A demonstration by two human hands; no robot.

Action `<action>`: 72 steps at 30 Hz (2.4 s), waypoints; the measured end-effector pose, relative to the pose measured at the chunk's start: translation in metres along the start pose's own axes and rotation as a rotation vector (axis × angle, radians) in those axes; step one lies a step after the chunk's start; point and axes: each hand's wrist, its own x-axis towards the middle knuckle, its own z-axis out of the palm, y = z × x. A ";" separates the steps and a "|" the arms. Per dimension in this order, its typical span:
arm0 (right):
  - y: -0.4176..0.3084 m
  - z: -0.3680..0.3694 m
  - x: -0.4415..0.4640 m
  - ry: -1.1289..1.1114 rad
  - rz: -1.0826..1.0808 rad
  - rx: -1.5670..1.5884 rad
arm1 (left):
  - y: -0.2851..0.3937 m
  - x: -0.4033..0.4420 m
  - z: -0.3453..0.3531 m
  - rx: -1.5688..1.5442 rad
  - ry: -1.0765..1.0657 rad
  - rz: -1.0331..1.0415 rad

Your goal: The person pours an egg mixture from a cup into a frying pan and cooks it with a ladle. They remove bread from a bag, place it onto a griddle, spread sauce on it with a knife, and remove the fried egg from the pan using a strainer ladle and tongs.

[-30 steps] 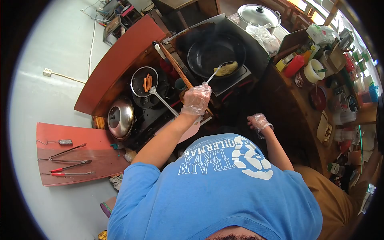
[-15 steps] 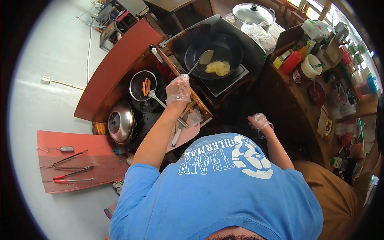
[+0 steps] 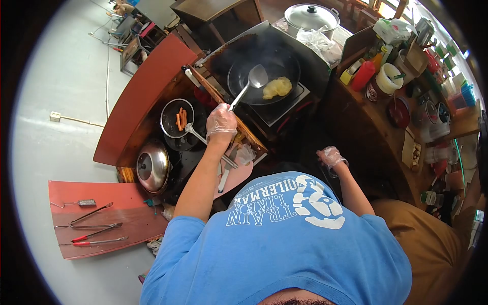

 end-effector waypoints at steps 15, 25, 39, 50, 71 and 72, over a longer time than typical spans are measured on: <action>0.024 -0.004 0.007 0.056 0.021 -0.004 | 0.006 0.006 0.040 0.128 -0.124 0.078; 0.033 -0.017 0.002 0.072 0.039 -0.022 | 0.011 0.015 0.042 0.266 0.001 0.225; 0.037 -0.041 0.007 0.039 0.076 -0.106 | 0.022 0.007 0.026 0.114 0.085 0.007; 0.046 -0.058 0.027 -0.080 0.151 -0.190 | 0.009 -0.004 0.063 0.313 -0.047 0.148; 0.211 -0.045 0.054 -0.249 0.211 -0.673 | -0.015 -0.009 0.110 -0.138 -0.095 -0.203; 0.203 -0.047 0.050 -0.269 0.220 -0.697 | -0.002 -0.005 0.094 0.002 -0.145 -0.222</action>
